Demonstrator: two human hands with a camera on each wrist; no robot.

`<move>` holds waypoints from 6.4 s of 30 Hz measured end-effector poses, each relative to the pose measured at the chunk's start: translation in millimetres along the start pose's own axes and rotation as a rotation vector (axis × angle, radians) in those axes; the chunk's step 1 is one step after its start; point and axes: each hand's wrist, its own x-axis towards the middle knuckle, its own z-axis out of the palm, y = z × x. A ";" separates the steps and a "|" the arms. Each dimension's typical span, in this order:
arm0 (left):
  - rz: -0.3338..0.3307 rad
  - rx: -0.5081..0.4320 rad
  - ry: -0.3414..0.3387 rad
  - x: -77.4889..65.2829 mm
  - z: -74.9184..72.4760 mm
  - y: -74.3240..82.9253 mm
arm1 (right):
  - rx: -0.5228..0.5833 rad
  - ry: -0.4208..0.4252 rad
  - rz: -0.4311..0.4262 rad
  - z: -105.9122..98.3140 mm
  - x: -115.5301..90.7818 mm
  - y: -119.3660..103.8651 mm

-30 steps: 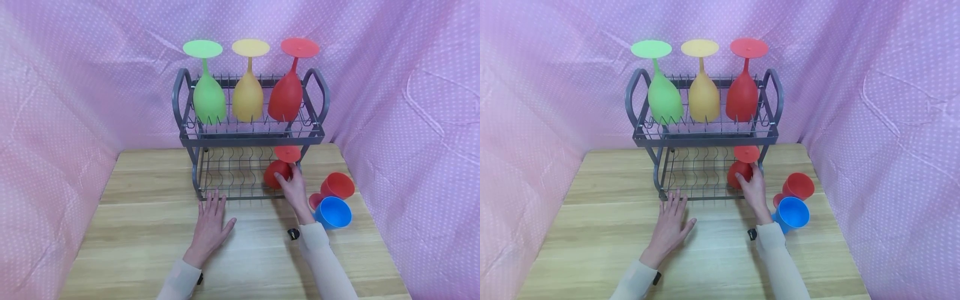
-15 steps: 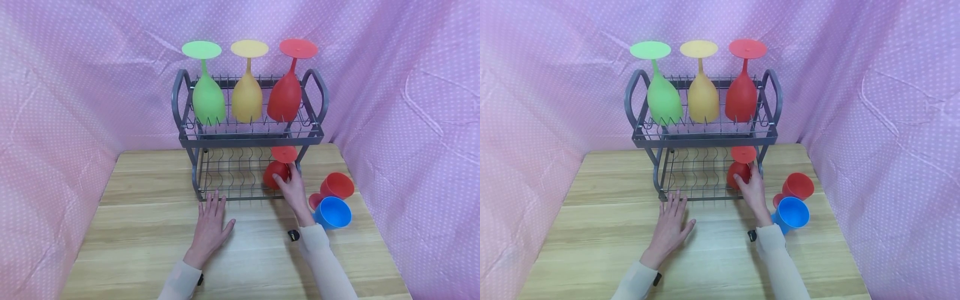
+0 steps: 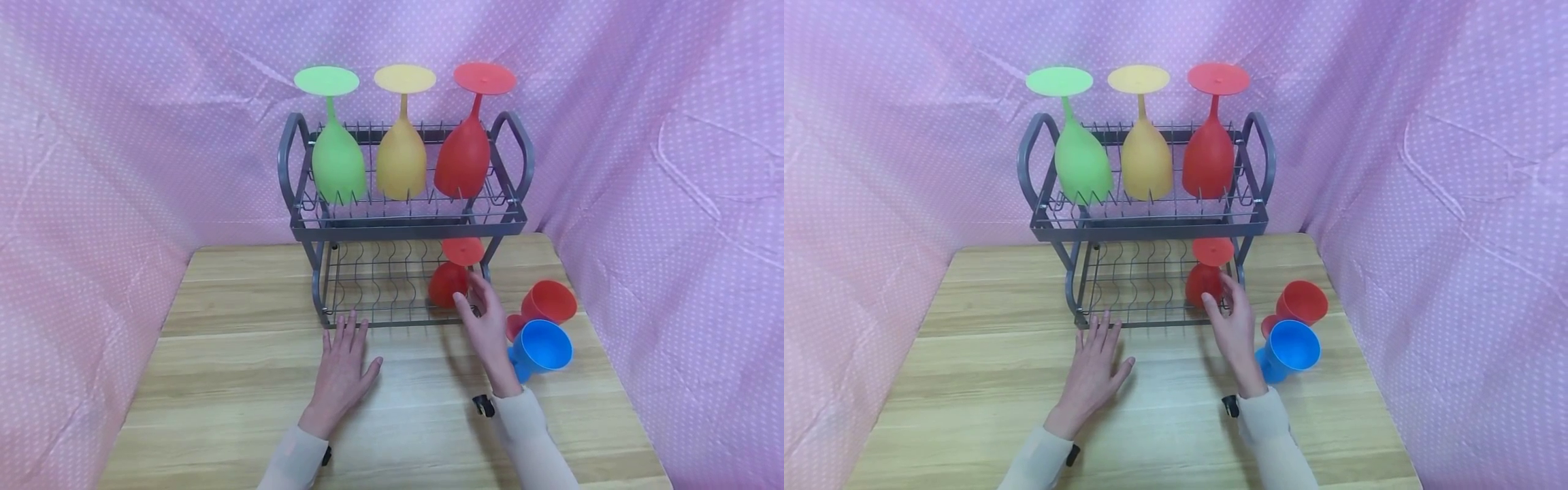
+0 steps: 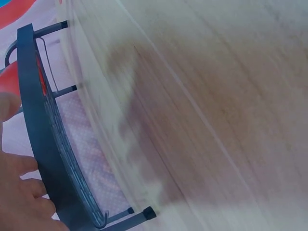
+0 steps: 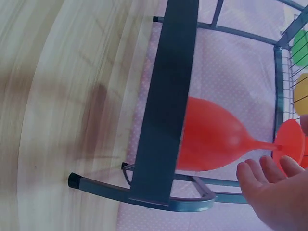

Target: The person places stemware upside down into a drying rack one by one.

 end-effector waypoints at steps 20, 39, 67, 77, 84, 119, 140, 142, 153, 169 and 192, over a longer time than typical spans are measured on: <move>0.000 0.021 -0.008 1.7 -1.6 -0.3 | 0.005 0.078 -0.191 -36.9 -41.3 -46.5; -0.013 -0.001 -0.002 1.2 -2.0 0.9 | -0.084 0.117 -0.220 -103.0 -61.3 -48.4; -0.011 -0.004 -0.004 1.1 -1.2 0.2 | -0.149 0.057 -0.062 -151.5 -78.2 12.2; -0.012 0.001 0.002 0.6 0.2 -0.6 | 0.073 0.088 -0.029 -150.2 -84.1 36.3; -0.019 -0.002 -0.008 0.6 0.2 -0.5 | 0.060 0.113 0.049 -146.2 -86.1 48.9; -0.018 -0.023 0.006 -1.0 1.2 -1.7 | -0.180 0.052 0.115 -117.7 -80.4 40.2; -0.015 -0.065 0.035 1.0 -8.7 2.7 | -0.117 0.006 0.029 -86.4 -65.0 2.3; -0.017 -0.090 0.042 1.5 -12.2 3.9 | -0.114 -0.006 0.022 -82.1 -63.6 -1.4; 0.059 -0.160 0.201 4.6 -30.5 8.4 | -0.024 -0.061 -0.177 -53.3 -57.2 -21.3; -0.018 -0.531 0.254 6.6 -64.3 24.8 | -0.249 -0.201 -0.321 -24.5 -51.9 -45.5; -0.156 -0.830 0.128 -0.3 -89.0 43.5 | -0.475 -0.409 -0.600 17.4 -44.5 -61.1</move>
